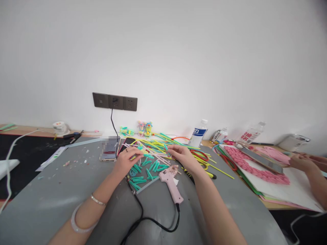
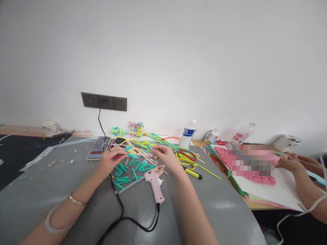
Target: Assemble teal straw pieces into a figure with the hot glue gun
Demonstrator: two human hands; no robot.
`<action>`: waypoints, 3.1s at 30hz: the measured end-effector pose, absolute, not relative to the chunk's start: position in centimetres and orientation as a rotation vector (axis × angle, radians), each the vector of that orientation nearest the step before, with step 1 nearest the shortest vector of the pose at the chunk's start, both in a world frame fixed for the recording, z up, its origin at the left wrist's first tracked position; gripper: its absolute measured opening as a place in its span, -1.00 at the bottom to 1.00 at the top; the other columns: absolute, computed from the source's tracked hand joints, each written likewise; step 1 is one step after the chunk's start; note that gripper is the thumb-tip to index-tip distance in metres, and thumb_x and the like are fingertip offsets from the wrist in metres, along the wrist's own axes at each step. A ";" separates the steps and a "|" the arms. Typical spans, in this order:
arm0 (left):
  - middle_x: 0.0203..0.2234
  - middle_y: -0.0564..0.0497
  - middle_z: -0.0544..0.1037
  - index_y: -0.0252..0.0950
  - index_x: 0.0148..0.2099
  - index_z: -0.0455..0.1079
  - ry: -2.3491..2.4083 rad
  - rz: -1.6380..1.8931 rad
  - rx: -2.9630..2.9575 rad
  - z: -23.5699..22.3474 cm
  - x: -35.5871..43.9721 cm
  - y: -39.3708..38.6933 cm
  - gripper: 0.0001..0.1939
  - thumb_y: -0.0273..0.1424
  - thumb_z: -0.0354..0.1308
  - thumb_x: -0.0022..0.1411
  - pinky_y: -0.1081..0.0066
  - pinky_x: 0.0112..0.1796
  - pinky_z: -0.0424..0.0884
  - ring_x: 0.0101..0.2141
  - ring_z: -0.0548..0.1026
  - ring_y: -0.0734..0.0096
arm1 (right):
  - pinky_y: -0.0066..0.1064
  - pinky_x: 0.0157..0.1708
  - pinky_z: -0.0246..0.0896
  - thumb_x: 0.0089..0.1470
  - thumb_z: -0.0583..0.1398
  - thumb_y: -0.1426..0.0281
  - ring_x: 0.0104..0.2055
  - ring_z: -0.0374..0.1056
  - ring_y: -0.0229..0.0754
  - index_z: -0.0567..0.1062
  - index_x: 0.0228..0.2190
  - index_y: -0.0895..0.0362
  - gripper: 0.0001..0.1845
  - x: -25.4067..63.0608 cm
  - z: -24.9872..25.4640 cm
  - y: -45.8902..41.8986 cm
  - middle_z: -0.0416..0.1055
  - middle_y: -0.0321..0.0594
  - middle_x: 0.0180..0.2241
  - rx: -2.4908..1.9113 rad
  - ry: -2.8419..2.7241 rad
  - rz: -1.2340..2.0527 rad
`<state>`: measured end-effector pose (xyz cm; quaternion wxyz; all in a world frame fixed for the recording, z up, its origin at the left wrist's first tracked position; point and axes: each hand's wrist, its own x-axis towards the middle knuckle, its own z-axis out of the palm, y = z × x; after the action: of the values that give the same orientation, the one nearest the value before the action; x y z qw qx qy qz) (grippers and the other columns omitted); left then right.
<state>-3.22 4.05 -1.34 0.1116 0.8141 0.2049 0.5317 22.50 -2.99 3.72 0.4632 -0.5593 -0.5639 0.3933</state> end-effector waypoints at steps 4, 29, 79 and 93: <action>-0.39 -0.03 0.63 -0.26 -0.27 0.52 0.559 1.511 2.409 -1.3 -3.1 3.9 -0.87 -0.35 0.20 0.32 0.38 -0.24 0.54 -0.32 0.61 0.34 | -0.37 -0.39 0.24 -0.12 0.33 0.07 -0.38 0.42 -0.15 0.54 -0.36 0.16 -0.58 21.9 3.4 -2.7 0.56 -0.20 -0.41 -1.407 -1.420 0.992; -0.43 -0.02 0.62 -0.25 -0.28 0.54 0.473 1.108 2.415 -1.0 -2.9 3.3 -0.82 -0.34 0.15 0.35 0.45 -0.34 0.48 -0.40 0.57 0.38 | -0.47 -0.55 0.04 -0.03 0.26 0.21 -0.54 0.17 -0.28 0.55 -0.49 0.14 -0.76 19.3 4.1 -3.1 0.36 -0.34 -0.56 -1.488 -1.695 0.954; -0.46 -0.05 0.65 -0.27 -0.34 0.62 0.493 1.267 2.179 -1.2 -2.8 3.5 -0.83 -0.30 0.29 0.23 0.47 -0.39 0.48 -0.43 0.57 0.36 | -0.46 -0.55 -0.05 -0.04 0.25 0.26 -0.55 0.07 -0.32 0.48 -0.50 0.14 -0.80 18.1 4.0 -3.5 0.25 -0.38 -0.58 -1.383 -1.687 1.173; -0.54 0.03 0.64 -0.30 -0.32 0.54 0.620 1.019 1.720 -1.2 -2.2 2.9 -0.88 -0.34 0.31 0.14 0.43 -0.39 0.54 -0.49 0.62 0.32 | -0.46 -0.54 -0.05 -0.01 0.27 0.27 -0.55 0.07 -0.33 0.49 -0.49 0.14 -0.81 17.9 3.7 -3.5 0.26 -0.38 -0.58 -1.357 -1.684 1.167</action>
<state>-2.15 2.89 -1.23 0.5007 0.7113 0.2563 0.4215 17.88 -3.55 3.74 0.3355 -0.5202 -0.6456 0.4472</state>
